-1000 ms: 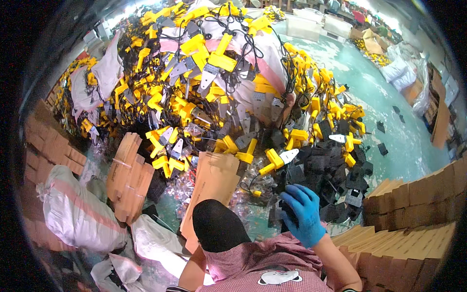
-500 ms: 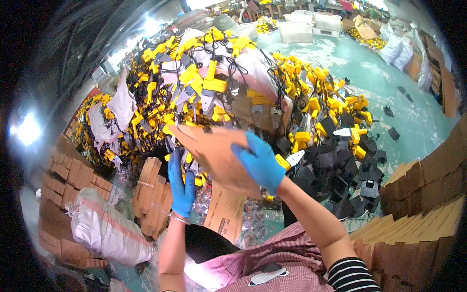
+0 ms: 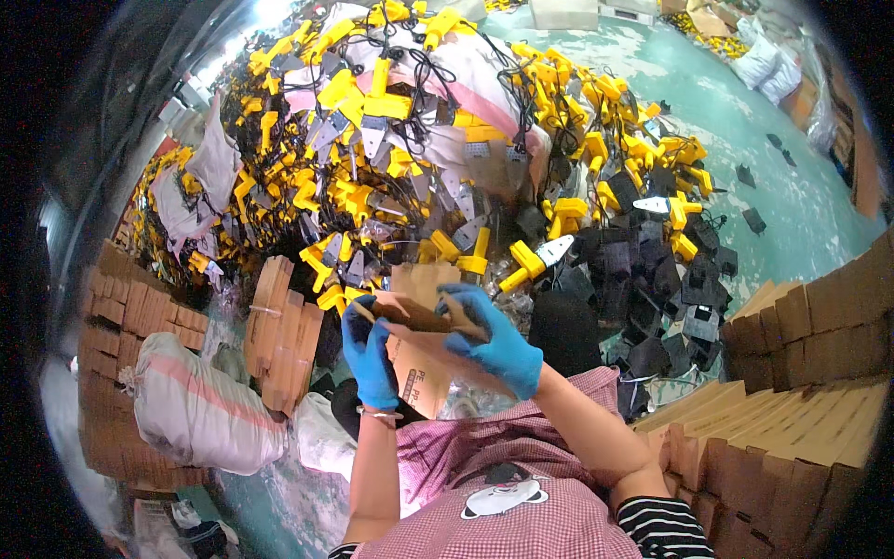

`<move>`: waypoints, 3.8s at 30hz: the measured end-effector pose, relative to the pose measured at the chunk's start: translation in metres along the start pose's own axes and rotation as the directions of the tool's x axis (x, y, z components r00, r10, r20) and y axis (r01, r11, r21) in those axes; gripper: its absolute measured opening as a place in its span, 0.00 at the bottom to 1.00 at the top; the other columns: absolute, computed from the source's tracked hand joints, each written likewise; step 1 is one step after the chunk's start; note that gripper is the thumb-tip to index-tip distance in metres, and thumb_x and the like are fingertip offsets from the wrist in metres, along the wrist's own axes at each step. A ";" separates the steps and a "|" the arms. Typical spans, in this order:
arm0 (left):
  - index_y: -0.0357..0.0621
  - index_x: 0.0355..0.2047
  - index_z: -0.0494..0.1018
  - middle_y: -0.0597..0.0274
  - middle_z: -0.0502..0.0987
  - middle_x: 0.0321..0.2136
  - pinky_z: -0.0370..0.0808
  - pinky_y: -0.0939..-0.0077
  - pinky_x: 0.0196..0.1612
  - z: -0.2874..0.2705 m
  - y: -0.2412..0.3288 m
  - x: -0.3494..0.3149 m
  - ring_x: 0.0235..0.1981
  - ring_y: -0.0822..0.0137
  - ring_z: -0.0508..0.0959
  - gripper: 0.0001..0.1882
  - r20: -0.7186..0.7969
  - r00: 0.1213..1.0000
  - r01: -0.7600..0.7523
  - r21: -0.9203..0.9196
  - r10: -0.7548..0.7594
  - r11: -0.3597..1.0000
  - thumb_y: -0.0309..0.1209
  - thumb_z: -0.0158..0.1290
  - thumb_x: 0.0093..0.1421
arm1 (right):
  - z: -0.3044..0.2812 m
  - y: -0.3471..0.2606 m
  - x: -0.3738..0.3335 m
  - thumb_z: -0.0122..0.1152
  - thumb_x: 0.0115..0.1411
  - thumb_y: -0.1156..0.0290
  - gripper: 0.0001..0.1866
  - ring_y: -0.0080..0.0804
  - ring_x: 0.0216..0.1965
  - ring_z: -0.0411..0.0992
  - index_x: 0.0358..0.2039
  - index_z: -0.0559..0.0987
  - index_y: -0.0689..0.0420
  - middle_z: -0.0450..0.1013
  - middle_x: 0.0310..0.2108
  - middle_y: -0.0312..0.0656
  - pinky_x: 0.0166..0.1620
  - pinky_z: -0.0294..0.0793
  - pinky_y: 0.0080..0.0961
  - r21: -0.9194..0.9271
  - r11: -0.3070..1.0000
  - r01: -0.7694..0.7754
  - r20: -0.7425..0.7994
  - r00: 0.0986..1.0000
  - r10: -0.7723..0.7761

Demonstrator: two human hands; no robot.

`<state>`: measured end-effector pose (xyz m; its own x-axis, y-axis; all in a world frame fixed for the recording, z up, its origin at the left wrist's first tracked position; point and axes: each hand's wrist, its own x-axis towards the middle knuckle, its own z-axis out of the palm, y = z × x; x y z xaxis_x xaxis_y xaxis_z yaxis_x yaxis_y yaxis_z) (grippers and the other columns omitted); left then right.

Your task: The person packs plastic components into small cardboard boxes by hand.

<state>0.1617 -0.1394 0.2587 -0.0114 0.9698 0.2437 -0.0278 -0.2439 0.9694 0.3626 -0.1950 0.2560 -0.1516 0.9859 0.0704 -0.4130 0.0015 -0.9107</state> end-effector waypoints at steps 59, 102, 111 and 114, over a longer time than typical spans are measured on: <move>0.31 0.35 0.78 0.54 0.79 0.24 0.76 0.67 0.31 -0.249 0.068 -0.025 0.25 0.65 0.75 0.21 -0.317 0.938 0.246 0.894 0.143 0.374 0.43 0.55 0.70 | -0.057 0.071 -0.077 0.60 0.63 0.69 0.15 0.33 0.43 0.80 0.49 0.83 0.57 0.81 0.44 0.46 0.48 0.79 0.30 -0.457 0.889 0.024 -0.135 0.986 -0.097; 0.53 0.70 0.59 0.35 0.56 0.66 0.50 0.29 0.66 -0.024 0.028 -0.061 0.66 0.33 0.57 0.59 0.499 0.826 -0.460 0.866 -0.264 0.197 0.58 0.67 0.38 | -0.133 -0.025 -0.040 0.59 0.54 0.69 0.12 0.36 0.37 0.73 0.40 0.76 0.48 0.70 0.35 0.36 0.38 0.71 0.36 -0.918 -0.039 0.396 0.397 0.918 -0.019; 0.49 0.70 0.58 0.34 0.55 0.68 0.48 0.30 0.67 -0.031 0.030 -0.065 0.67 0.31 0.55 0.60 0.514 0.794 -0.523 0.850 -0.324 0.067 0.63 0.67 0.41 | -0.111 0.031 -0.047 0.63 0.53 0.66 0.20 0.45 0.48 0.72 0.49 0.78 0.48 0.73 0.47 0.43 0.50 0.71 0.40 -0.905 0.330 0.269 0.266 0.962 -0.053; 0.50 0.68 0.61 0.35 0.56 0.68 0.46 0.30 0.68 -0.038 0.025 -0.064 0.68 0.32 0.55 0.57 0.538 0.797 -0.523 0.842 -0.275 0.132 0.63 0.66 0.42 | -0.101 0.049 -0.060 0.65 0.53 0.69 0.30 0.47 0.58 0.67 0.59 0.75 0.47 0.71 0.56 0.47 0.60 0.65 0.41 -0.839 0.513 0.179 0.208 0.978 0.000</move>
<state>0.1238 -0.2075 0.2659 0.5365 0.8421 -0.0563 0.8439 -0.5359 0.0257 0.4424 -0.2368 0.1661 -0.3349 0.9296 0.1537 0.5147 0.3171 -0.7966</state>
